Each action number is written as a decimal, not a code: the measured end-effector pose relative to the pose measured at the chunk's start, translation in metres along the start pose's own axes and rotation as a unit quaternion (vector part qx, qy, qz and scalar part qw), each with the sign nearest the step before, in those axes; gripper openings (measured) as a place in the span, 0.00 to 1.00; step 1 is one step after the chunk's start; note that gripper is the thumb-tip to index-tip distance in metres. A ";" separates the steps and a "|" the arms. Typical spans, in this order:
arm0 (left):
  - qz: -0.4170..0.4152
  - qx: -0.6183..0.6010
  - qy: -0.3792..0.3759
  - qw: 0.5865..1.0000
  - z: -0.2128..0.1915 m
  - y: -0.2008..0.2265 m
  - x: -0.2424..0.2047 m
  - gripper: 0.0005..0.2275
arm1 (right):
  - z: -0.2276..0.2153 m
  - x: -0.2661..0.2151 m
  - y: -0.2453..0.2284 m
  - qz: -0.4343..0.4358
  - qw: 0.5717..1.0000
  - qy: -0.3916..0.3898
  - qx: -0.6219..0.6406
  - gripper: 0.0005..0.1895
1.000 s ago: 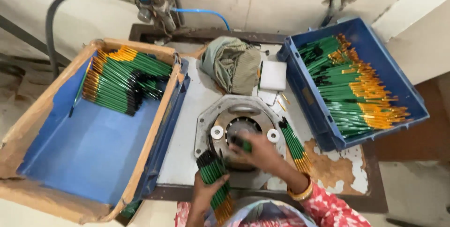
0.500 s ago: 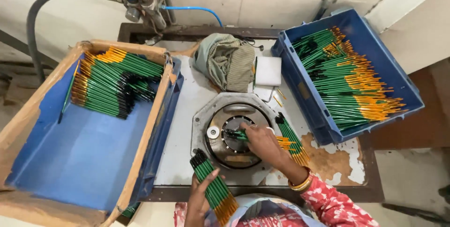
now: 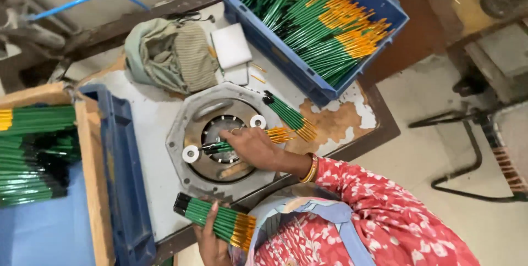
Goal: The person processes green sticks with yellow tips by feeding them into a rotating machine. They pick up bundles of sticks from a blue bin on the left, insert them into the central mechanism, and then place the processed sticks into a blue bin on the right.
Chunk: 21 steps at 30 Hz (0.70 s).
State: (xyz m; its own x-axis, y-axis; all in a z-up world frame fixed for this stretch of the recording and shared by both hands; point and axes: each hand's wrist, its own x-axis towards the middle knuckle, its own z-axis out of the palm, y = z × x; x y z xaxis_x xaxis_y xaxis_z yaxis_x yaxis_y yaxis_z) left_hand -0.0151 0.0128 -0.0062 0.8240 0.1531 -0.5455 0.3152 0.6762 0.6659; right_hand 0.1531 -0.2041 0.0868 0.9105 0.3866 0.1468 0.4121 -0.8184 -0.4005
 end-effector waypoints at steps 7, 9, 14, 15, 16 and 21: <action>-0.031 0.069 0.045 0.996 -0.016 -0.002 0.008 0.12 | -0.040 0.012 -0.007 -0.055 0.989 0.026 0.134 0.24; 0.007 0.060 -0.001 0.998 -0.014 -0.009 0.021 0.13 | -0.060 0.008 0.002 -0.088 0.986 -0.002 0.141 0.24; -0.023 0.045 0.033 0.998 -0.018 -0.008 0.016 0.15 | -0.134 0.000 0.081 -0.063 0.982 0.171 0.040 0.10; -0.022 0.042 0.034 0.998 -0.019 -0.010 0.018 0.15 | -0.141 0.006 0.122 -0.066 0.983 0.169 0.040 0.10; -0.020 0.033 0.024 0.999 -0.021 -0.011 0.019 0.16 | -0.148 0.013 0.162 -0.014 0.979 0.199 -0.050 0.13; -0.006 0.058 0.027 0.998 -0.017 -0.016 0.028 0.17 | -0.134 0.017 0.294 0.025 0.983 0.150 -0.107 0.23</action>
State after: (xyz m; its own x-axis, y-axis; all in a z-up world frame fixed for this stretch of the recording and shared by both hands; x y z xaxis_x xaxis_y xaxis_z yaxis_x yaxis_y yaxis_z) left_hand -0.0049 0.0186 -0.0403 0.7950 0.1861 -0.5773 0.3792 0.5904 0.7125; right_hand 0.2943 -0.4947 0.0931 0.8857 0.2266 0.4052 0.3352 -0.9160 -0.2203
